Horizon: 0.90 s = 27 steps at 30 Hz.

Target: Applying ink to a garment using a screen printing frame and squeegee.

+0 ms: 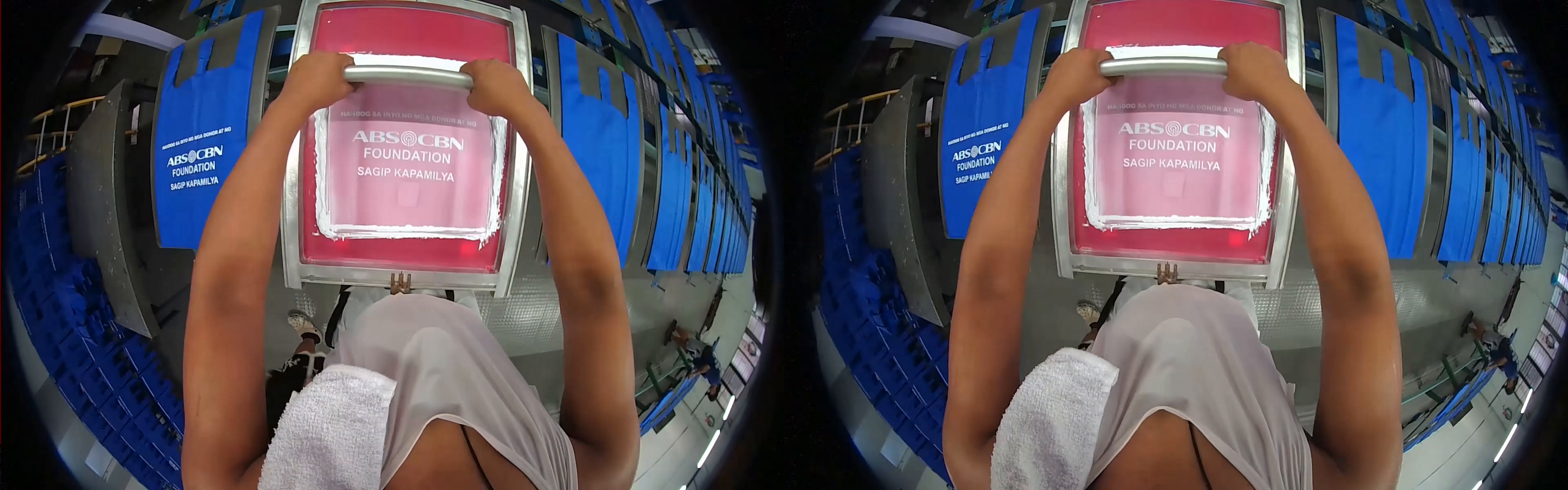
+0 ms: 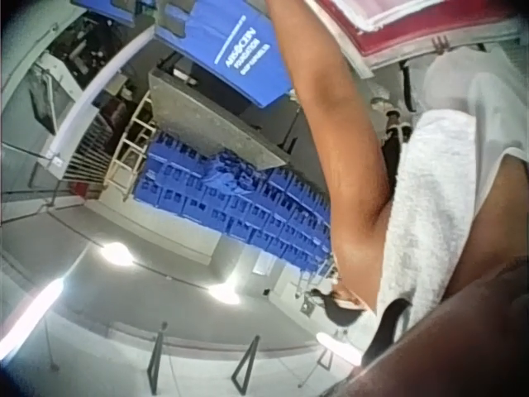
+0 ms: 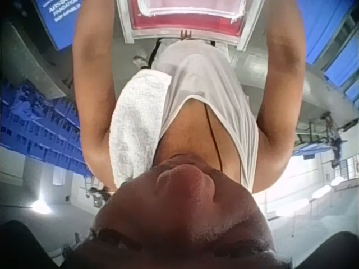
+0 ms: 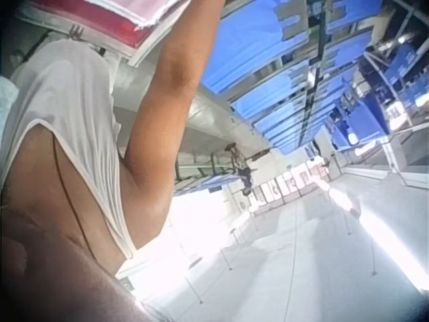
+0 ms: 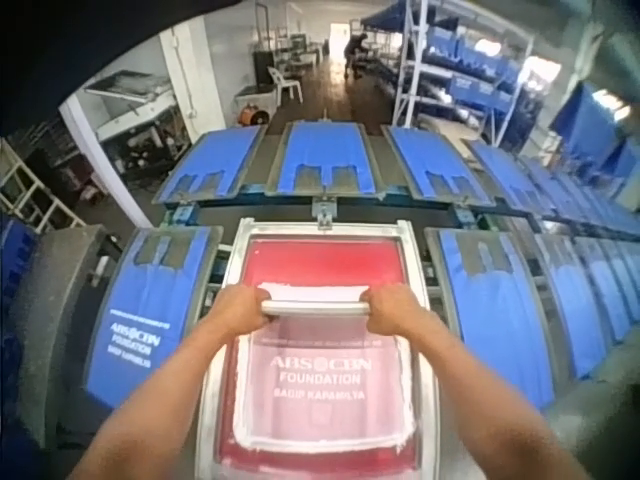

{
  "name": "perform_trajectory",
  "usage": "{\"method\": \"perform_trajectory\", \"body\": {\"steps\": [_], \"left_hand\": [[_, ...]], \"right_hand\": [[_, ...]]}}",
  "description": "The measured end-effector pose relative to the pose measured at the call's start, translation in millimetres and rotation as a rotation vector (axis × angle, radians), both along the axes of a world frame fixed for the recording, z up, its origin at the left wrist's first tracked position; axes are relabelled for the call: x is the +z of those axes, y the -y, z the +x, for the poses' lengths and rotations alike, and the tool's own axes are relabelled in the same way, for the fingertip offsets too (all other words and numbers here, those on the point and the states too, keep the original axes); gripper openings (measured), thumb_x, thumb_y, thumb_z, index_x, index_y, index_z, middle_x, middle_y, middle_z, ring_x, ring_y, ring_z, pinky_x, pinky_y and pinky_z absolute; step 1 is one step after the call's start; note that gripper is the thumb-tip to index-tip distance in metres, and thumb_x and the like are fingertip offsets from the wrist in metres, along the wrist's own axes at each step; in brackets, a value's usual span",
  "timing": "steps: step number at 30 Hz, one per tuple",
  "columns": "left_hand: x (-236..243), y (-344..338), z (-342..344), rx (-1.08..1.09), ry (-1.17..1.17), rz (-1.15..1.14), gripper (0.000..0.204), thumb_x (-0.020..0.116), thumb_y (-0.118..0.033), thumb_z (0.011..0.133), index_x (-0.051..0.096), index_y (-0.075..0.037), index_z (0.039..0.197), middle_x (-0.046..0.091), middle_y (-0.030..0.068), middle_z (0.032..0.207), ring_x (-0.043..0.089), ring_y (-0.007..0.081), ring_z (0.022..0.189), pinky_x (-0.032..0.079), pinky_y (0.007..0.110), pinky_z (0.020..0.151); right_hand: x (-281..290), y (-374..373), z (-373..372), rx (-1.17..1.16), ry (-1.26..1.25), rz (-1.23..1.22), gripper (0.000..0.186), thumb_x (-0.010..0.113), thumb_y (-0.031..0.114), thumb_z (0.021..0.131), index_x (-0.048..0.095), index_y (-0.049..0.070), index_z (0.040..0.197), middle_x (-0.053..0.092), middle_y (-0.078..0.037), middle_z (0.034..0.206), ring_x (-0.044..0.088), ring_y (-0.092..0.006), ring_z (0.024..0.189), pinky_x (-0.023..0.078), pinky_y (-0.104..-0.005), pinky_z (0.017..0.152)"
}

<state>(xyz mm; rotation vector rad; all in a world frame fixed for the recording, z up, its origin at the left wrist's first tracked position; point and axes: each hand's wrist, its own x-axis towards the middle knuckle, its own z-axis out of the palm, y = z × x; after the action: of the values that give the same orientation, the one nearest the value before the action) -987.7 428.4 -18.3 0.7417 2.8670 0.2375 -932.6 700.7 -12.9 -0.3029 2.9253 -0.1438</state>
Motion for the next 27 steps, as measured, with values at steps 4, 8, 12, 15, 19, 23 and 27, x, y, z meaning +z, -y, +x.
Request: {"method": "perform_trajectory", "body": {"steps": [4,8,12,15,19,23,27], "left_hand": [[16.6,22.6,110.8,0.03,0.156,-0.103,0.035,0.071,-0.027,0.072,0.067,-0.015,0.105,0.066,0.0137,0.085,0.065,0.03,0.078,0.05,0.042,0.074],[8.5,43.1,247.0,-0.079,0.112,0.22,0.031,0.066,-0.005,0.059,0.062,-0.006,0.09,0.062,0.0117,0.081,0.059,0.0297,0.076,0.048,0.042,0.072],[-25.8,41.3,232.5,-0.054,-0.023,0.223,0.027,0.066,-0.005,0.06,0.061,-0.006,0.086,0.063,0.0104,0.081,0.06,0.029,0.078,0.047,0.042,0.072],[-31.1,27.4,142.5,-0.022,-0.063,0.169,0.016,0.067,-0.01,0.062,0.062,-0.009,0.078,0.063,0.0118,0.071,0.062,0.0299,0.072,0.05,0.043,0.064],[-16.8,5.6,40.2,0.022,-0.04,0.01,0.017,0.069,-0.022,0.068,0.066,-0.012,0.081,0.065,0.0117,0.074,0.064,0.0309,0.076,0.052,0.042,0.068],[2.3,-3.6,-6.4,-0.005,-0.006,0.045,0.028,0.073,-0.03,0.068,0.067,-0.012,0.088,0.067,0.0112,0.079,0.065,0.0301,0.079,0.051,0.042,0.071],[29.8,2.5,2.8,0.001,-0.385,0.187,0.04,0.074,-0.033,0.071,0.062,-0.008,0.1,0.066,0.0129,0.088,0.061,0.0352,0.083,0.046,0.045,0.079]], "right_hand": [[29.1,7.3,102.2,-0.054,0.178,0.007,0.044,0.058,0.009,0.067,0.064,0.018,0.109,0.067,-0.012,0.085,0.065,-0.0289,0.085,0.049,-0.0456,0.077],[27.7,36.8,224.3,-0.052,0.339,-0.1,0.034,0.062,-0.001,0.06,0.063,0.01,0.092,0.065,-0.01,0.084,0.063,-0.0291,0.081,0.05,-0.0399,0.071],[-13.8,36.7,220.5,-0.087,0.173,-0.107,0.029,0.063,0.0,0.058,0.061,0.01,0.086,0.063,-0.009,0.08,0.061,-0.029,0.077,0.05,-0.0408,0.068],[-28.3,21.9,139.4,-0.069,0.061,-0.054,0.029,0.063,0.003,0.061,0.064,0.01,0.089,0.064,-0.012,0.081,0.063,-0.0281,0.079,0.051,-0.0409,0.066],[-18.8,10.3,34.0,-0.061,0.018,0.043,0.023,0.062,0.013,0.067,0.067,0.013,0.089,0.067,-0.012,0.084,0.065,-0.0299,0.083,0.052,-0.0426,0.069],[0.2,-4.1,-21.9,0.014,0.088,0.011,0.041,0.06,0.013,0.064,0.068,0.014,0.105,0.067,-0.015,0.096,0.064,-0.0309,0.093,0.051,-0.041,0.081],[23.5,-18.7,-45.7,0.063,0.037,-0.035,0.047,0.057,0.012,0.063,0.066,0.011,0.109,0.066,-0.017,0.101,0.062,-0.0334,0.097,0.049,-0.0406,0.086]]}}
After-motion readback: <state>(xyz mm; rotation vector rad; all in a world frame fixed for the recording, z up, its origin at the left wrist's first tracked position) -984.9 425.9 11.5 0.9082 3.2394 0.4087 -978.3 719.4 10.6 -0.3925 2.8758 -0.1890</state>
